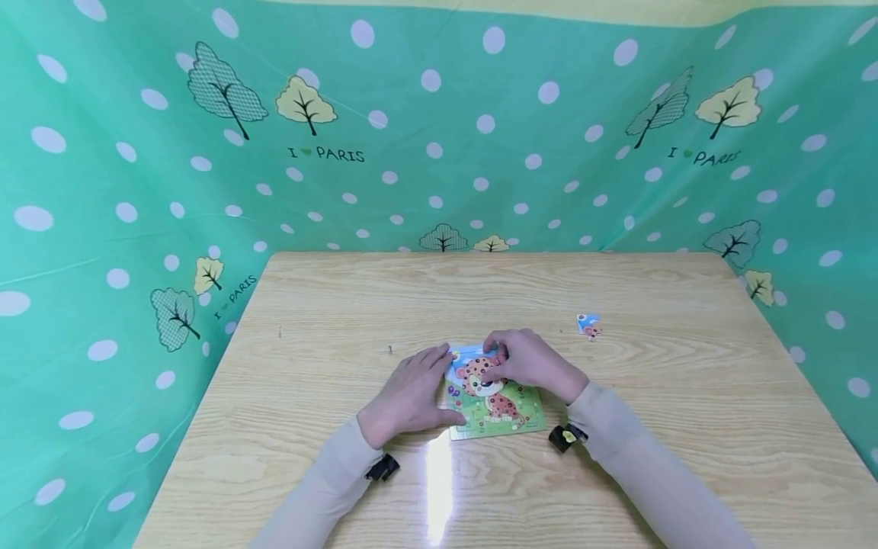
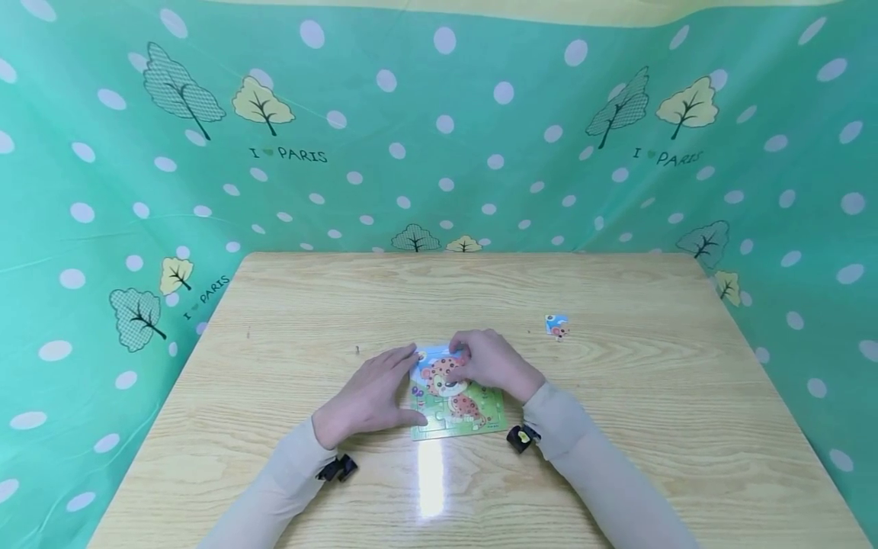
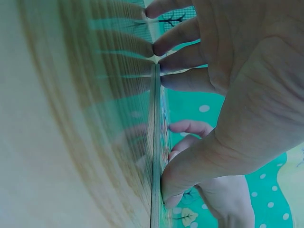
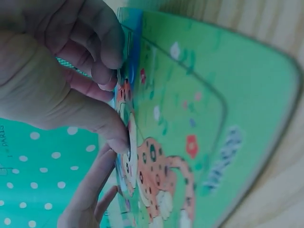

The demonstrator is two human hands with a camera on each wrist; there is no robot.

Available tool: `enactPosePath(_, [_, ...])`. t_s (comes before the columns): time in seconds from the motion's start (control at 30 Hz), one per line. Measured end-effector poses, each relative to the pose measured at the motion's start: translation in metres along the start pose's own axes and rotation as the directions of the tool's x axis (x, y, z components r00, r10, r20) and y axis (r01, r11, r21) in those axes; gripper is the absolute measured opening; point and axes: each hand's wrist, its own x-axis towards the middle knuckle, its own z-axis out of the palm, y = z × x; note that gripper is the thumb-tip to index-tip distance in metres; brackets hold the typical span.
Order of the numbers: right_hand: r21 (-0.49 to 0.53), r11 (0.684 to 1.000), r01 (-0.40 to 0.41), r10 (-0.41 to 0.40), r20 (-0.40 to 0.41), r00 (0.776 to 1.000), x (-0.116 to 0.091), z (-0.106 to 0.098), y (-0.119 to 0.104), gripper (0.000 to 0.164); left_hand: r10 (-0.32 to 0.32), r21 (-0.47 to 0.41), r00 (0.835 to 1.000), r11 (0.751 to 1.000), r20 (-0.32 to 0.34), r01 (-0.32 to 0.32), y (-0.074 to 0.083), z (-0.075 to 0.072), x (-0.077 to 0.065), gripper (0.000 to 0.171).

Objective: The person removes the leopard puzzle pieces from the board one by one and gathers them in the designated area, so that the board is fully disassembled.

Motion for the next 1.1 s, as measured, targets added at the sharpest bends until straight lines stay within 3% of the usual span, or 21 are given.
enactPosePath(0.43, [0.004,0.999,-0.039,0.038,0.029,0.999,0.005,-0.001,-0.001,0.04,0.002,0.004,1.0,1.0,-0.001,-0.002,0.0,-0.001,0.0,0.114])
enactPosePath(0.7, [0.011,1.0,0.015,-0.015,0.026,1.0,0.001,0.003,0.001,0.02,0.001,-0.001,1.0,1.0,-0.008,-0.001,0.002,-0.001,0.0,0.113])
enactPosePath(0.9, [-0.038,0.999,0.016,-0.017,-0.013,1.0,-0.003,0.004,-0.001,0.046,0.0,-0.002,1.0,1.0,-0.011,0.0,0.001,-0.001,0.001,0.114])
enactPosePath(1.1, [-0.076,0.997,-0.021,0.021,0.006,1.0,-0.003,0.0,-0.014,0.05,-0.008,-0.017,1.0,1.0,-0.007,0.008,0.001,-0.001,0.0,0.114])
